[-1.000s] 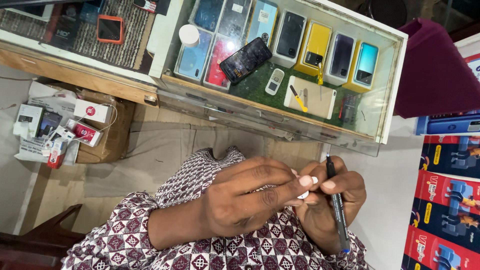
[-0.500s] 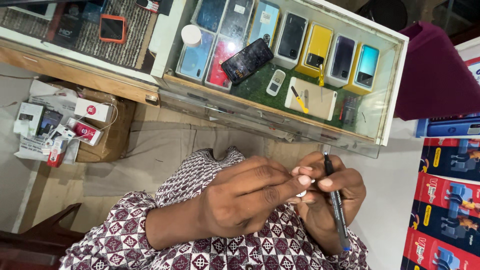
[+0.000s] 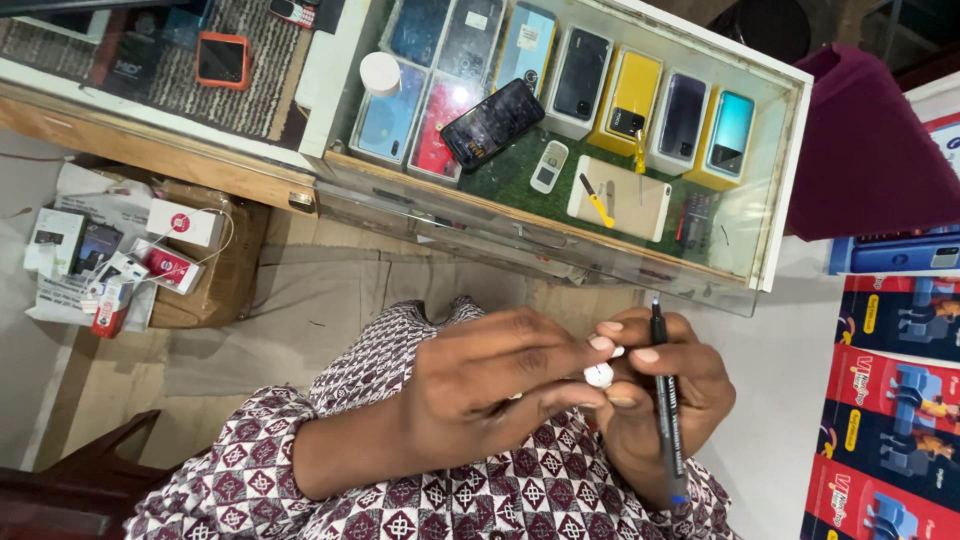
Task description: The person sits at a shop counter holding a small white earbud case and a permanent marker. They open the case, write or mark on it with the marker, walk briefly to a workbench and back, and continue marking and handling the case at the counter.
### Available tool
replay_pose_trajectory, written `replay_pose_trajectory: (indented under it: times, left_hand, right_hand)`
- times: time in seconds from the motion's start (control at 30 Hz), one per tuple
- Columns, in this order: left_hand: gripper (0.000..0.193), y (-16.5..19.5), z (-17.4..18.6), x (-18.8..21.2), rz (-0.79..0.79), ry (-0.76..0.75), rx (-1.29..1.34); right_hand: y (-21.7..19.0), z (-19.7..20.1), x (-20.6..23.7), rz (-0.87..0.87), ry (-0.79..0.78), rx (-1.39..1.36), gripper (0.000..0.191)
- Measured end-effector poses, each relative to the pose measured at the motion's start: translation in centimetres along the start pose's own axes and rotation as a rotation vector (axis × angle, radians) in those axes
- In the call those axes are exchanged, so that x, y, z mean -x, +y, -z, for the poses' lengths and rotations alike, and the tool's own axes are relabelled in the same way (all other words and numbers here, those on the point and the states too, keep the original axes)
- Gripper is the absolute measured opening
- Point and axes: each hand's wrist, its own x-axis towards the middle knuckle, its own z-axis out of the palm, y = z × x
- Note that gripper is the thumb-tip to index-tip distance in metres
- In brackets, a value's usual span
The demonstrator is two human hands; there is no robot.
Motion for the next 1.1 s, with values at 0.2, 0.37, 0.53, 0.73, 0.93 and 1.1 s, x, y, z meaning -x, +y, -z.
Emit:
replay_pose_trajectory:
  times: [0.2, 0.37, 0.53, 0.73, 0.93, 1.1]
  left_hand:
    - [0.038, 0.0, 0.3, 0.2, 0.075, -0.006, -0.024]
    - [0.028, 0.2, 0.2, 0.1, 0.056, 0.044, -0.042]
    - [0.026, 0.3, 0.4, -0.1, 0.003, 0.051, -0.028]
    - [0.029, 0.8, 1.0, -0.3, -0.138, -0.033, -0.282]
    - [0.028, 1.3, 1.7, -0.6, -0.185, -0.065, -0.391]
    - [0.023, 1.3, 1.5, -0.7, -0.213, -0.026, -0.402]
  right_hand:
    - [-0.2, -0.7, 0.0, 0.127, 0.014, 0.236, 0.028]
    - [-1.7, -0.6, -0.4, 0.021, -0.062, 0.236, 0.029]
    - [-2.3, -0.6, -0.6, 0.022, -0.100, 0.275, 0.030]
    - [-1.8, -0.7, -0.9, 0.120, -0.078, 0.322, 0.026]
    - [-1.6, -0.8, -1.0, 0.243, -0.081, 0.433, 0.020]
    - [-2.0, -0.6, -1.0, 0.190, -0.120, 0.370, 0.024]
